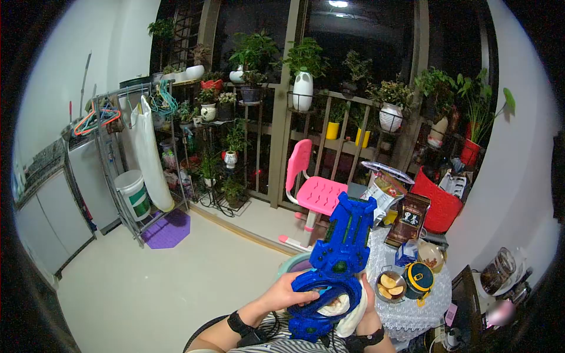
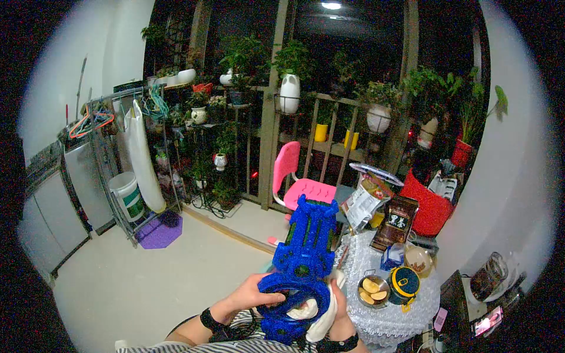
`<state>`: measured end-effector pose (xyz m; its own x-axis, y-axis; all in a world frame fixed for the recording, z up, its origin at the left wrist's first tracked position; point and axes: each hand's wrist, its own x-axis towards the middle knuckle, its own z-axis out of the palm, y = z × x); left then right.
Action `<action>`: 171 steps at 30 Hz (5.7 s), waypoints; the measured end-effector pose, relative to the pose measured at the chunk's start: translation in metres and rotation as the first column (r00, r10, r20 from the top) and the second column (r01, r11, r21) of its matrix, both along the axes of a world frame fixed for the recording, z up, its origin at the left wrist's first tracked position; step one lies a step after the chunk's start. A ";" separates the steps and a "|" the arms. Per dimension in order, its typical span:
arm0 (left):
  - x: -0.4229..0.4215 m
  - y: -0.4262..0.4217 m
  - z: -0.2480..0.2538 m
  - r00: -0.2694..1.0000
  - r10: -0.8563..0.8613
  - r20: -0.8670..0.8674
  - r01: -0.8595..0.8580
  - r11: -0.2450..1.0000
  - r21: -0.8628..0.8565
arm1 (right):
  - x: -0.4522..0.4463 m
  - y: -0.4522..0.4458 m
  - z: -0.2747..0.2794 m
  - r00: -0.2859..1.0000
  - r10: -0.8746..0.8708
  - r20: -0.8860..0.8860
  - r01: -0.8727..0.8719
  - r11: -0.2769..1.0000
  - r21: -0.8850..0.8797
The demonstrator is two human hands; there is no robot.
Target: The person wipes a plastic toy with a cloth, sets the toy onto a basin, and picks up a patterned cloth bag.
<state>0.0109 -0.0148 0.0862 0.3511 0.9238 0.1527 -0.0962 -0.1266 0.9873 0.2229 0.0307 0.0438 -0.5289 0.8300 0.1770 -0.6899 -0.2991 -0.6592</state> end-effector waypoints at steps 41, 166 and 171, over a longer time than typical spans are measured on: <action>-0.025 -0.014 0.016 0.885 -0.043 0.463 0.099 0.990 -0.097 | -0.016 -0.012 0.061 0.509 -0.857 0.076 0.687 0.459 0.564; -0.042 0.111 -0.133 0.933 0.206 -0.296 -0.305 0.889 -0.341 | 0.057 0.026 -0.054 -0.067 -0.927 0.368 0.019 0.367 0.930; -0.037 0.105 -0.130 0.890 0.289 -0.353 -0.388 0.887 -0.250 | 0.164 0.040 -0.086 -0.331 -0.824 0.460 0.506 0.256 0.823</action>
